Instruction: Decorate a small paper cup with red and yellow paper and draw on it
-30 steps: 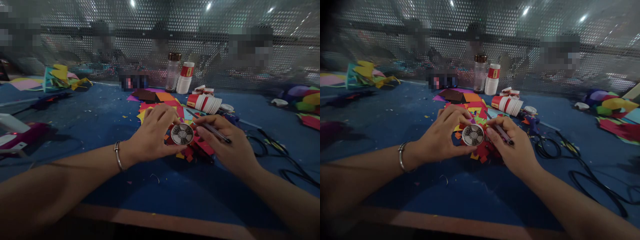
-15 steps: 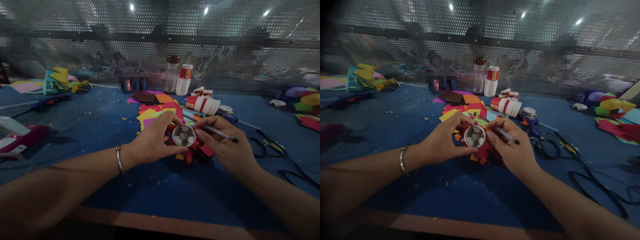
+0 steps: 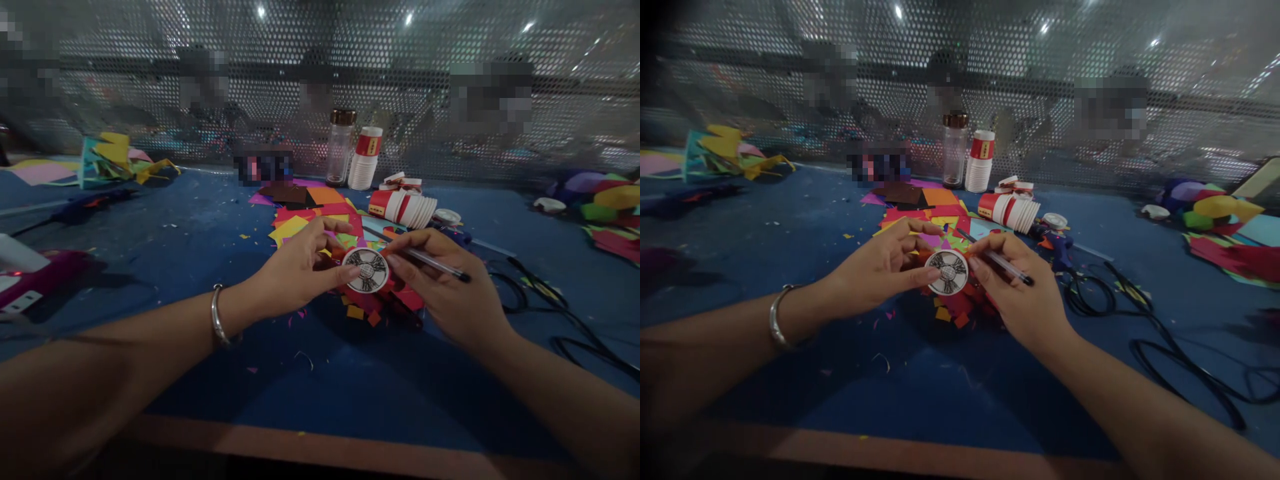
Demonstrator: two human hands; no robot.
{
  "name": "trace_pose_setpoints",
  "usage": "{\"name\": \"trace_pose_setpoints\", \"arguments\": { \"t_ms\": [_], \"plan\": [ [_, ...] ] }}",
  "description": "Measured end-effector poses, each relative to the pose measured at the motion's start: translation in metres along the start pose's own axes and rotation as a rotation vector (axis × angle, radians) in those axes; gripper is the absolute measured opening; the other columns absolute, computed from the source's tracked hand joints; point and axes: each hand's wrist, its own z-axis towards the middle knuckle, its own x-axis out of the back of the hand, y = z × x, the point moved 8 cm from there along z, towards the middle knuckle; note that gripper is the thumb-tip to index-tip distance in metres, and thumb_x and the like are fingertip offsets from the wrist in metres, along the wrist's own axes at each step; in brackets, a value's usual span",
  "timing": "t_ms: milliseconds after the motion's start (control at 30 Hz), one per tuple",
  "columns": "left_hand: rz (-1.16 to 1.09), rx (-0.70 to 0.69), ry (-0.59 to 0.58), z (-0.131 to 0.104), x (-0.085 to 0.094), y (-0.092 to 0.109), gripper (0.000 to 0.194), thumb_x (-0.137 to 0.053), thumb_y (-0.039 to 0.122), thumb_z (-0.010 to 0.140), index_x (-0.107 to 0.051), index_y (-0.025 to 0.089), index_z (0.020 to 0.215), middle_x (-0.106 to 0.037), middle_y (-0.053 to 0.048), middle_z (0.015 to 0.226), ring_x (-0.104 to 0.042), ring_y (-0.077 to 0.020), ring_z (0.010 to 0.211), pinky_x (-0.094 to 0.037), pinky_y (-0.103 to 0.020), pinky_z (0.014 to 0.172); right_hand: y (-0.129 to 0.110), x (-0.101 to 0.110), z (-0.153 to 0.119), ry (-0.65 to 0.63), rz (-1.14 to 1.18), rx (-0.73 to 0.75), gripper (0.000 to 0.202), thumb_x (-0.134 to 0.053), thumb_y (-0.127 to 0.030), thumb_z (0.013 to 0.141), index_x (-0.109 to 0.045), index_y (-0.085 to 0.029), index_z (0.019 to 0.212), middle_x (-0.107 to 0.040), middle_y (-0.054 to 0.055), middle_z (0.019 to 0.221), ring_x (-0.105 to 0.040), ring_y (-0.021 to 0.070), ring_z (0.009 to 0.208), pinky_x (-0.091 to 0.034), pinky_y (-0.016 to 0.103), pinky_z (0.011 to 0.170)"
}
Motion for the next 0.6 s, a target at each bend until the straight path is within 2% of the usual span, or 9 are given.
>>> {"name": "trace_pose_setpoints", "arguments": {
  "t_ms": [333, 500, 600],
  "plan": [
    [0.046, -0.02, 0.085, 0.003, 0.013, 0.0, 0.058, -0.082, 0.026, 0.075, -0.047, 0.02, 0.121, -0.066, -0.002, 0.095, -0.067, -0.0152, 0.079, -0.057, -0.032, 0.074, -0.001, 0.003, 0.001, -0.012, -0.13, 0.017, 0.015, -0.07, -0.037, 0.088, -0.073, -0.022, 0.09, -0.075, 0.003, 0.086, -0.067, 0.0182, 0.071, -0.053, 0.031, 0.062],
    [0.069, -0.051, 0.142, 0.003, 0.017, 0.003, 0.055, -0.082, 0.024, 0.074, -0.047, 0.021, 0.117, -0.066, 0.001, 0.088, -0.066, -0.0134, 0.073, -0.055, -0.028, 0.067, 0.0, 0.001, 0.0, -0.004, -0.104, 0.029, 0.013, -0.071, -0.036, 0.086, -0.073, -0.023, 0.089, -0.075, 0.003, 0.087, -0.067, 0.0191, 0.074, -0.054, 0.031, 0.063],
    [0.067, -0.054, 0.159, 0.003, 0.019, 0.003, 0.055, -0.082, 0.024, 0.075, -0.047, 0.021, 0.118, -0.065, 0.001, 0.088, -0.067, -0.0137, 0.074, -0.055, -0.028, 0.066, -0.002, 0.003, 0.0, 0.016, -0.081, 0.046, 0.01, -0.072, -0.033, 0.086, -0.071, -0.023, 0.087, -0.072, 0.002, 0.081, -0.066, 0.017, 0.069, -0.053, 0.03, 0.061]
  ]
}}
